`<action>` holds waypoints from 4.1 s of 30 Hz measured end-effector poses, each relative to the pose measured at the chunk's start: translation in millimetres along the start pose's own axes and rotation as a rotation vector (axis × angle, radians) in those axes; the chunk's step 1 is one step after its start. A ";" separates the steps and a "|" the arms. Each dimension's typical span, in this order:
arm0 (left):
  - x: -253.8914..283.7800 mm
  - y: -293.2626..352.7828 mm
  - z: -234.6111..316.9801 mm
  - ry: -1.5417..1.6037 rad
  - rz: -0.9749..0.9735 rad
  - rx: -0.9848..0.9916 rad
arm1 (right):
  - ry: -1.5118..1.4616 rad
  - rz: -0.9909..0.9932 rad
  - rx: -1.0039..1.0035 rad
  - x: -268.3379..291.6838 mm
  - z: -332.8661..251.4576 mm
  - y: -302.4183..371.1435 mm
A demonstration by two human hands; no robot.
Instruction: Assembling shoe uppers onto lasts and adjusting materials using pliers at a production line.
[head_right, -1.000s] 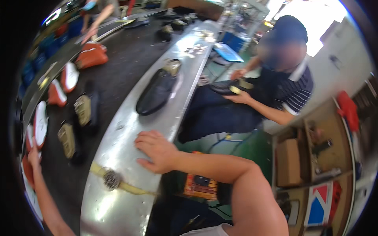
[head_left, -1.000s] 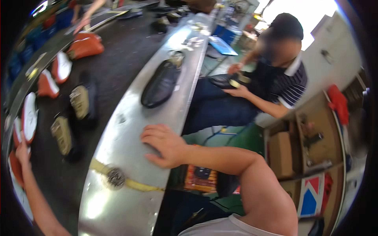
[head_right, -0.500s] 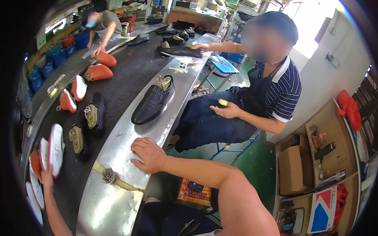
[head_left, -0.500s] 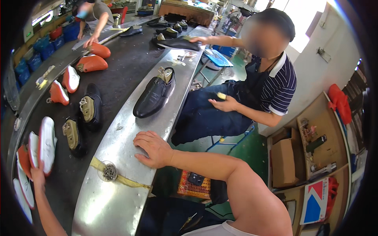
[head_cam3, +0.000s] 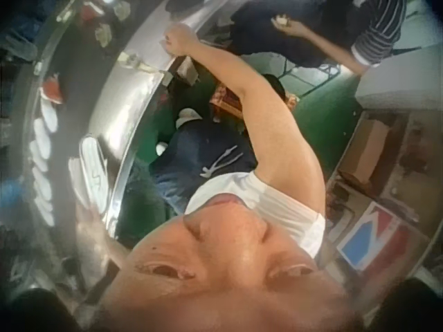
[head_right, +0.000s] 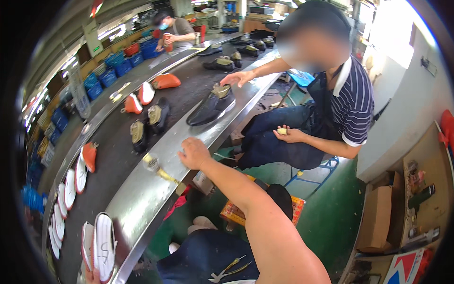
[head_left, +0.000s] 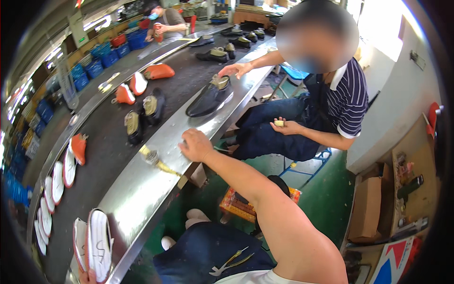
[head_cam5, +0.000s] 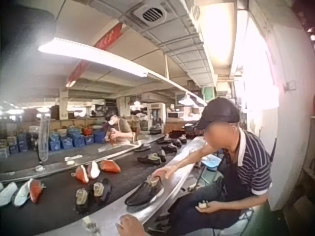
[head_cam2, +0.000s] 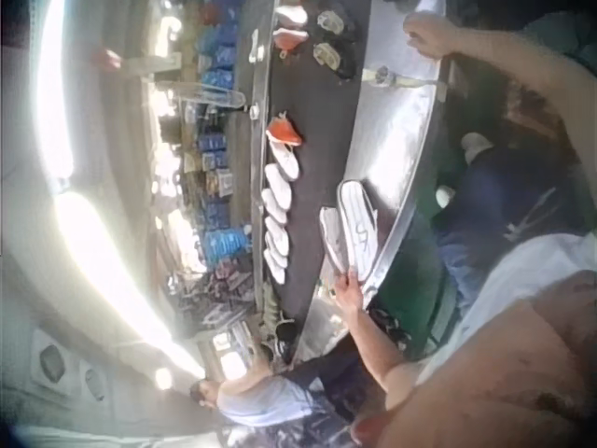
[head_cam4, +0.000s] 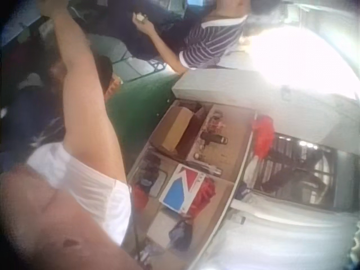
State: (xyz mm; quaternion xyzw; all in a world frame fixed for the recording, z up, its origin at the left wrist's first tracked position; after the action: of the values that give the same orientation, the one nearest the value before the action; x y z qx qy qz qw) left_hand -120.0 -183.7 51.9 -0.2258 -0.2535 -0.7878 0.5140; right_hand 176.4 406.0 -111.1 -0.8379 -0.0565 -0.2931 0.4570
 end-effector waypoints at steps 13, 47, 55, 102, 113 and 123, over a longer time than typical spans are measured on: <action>-84.4 15.9 10.0 -0.742 0.033 -0.606 | -0.345 -0.990 0.157 180.8 -180.1 332.0; -214.6 191.6 -143.7 0.696 -0.407 -0.271 | -0.858 -1.467 -0.552 195.7 -283.2 298.0; -193.5 191.8 -135.5 0.492 -0.369 -0.385 | -0.896 -1.695 -1.134 180.6 -311.3 249.8; -210.1 205.7 -178.7 0.451 -0.264 -0.061 | -0.469 -1.167 -0.205 33.4 -319.4 250.8; -232.9 162.2 -152.9 0.759 -0.469 -0.128 | -0.519 -1.054 -0.219 54.0 -302.8 260.0; -250.3 143.5 -169.3 0.883 -0.476 0.102 | -0.604 -1.186 -0.266 27.5 -290.4 267.9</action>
State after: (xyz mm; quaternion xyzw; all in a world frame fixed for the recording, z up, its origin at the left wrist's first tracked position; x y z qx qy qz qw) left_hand 89.1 -165.9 -208.6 0.2185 -0.0944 -0.8900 0.3888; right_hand 168.5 14.9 -173.3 -0.7592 -0.5954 -0.2516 0.0760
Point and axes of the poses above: each hand's wrist, its own y-axis away from the middle knuckle, its own x-axis out of the back of the hand, z = x × y, the point moved 2 cm from there along -y, towards the middle knuckle, and after that the axes turned 8 degrees about z, right-handed, at the moved point
